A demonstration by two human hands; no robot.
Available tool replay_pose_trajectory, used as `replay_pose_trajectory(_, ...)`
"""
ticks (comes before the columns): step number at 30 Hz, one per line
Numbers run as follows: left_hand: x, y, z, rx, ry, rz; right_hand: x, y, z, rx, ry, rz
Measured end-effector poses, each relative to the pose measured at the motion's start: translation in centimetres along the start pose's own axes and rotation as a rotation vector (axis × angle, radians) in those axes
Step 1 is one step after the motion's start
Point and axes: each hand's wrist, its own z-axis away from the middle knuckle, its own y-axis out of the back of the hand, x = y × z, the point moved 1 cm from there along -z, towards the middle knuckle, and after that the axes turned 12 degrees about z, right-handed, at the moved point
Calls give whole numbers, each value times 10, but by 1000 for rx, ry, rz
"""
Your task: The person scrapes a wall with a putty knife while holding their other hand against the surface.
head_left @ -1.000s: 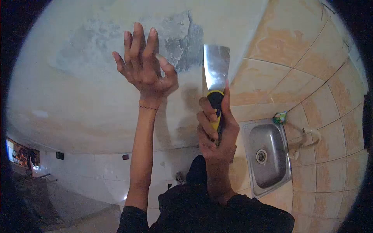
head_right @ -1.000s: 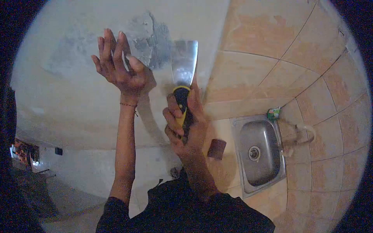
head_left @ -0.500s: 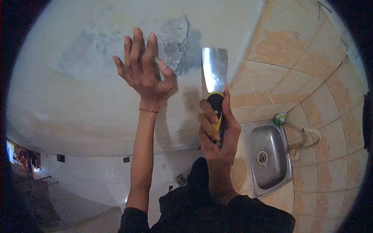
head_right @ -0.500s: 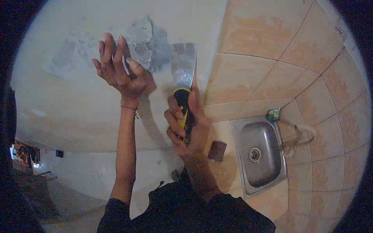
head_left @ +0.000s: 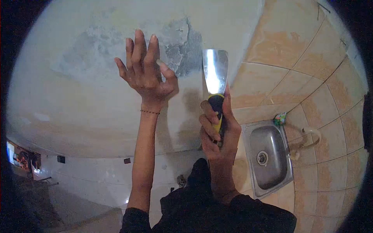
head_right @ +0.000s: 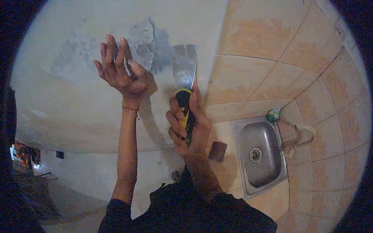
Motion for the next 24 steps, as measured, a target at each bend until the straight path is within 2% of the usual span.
replay_pose_trajectory(6, 3, -1, 2, -9, 11, -5, 7, 15, -2, -40, 23, -11)
replay_pose_trajectory(10, -1, -1, 2, 0, -5, -5, 4, 3, -15, -97, 12, -20)
replay_pose_trajectory(13, 0, -1, 4, -5, -6, -1, 5, 9, -3, -25, -15, -33)
replay_pose_trajectory(20, -1, 1, 0, -10, 5, 12, 0, 3, -28, -214, 45, 69)
replay_pose_trajectory(23, 1, 2, -2, -3, 4, 6, -6, 8, -6, -85, 87, 150)
replay_pose_trajectory(24, -1, 2, -1, -5, 1, 6, -7, 11, 0, -41, 156, 341)
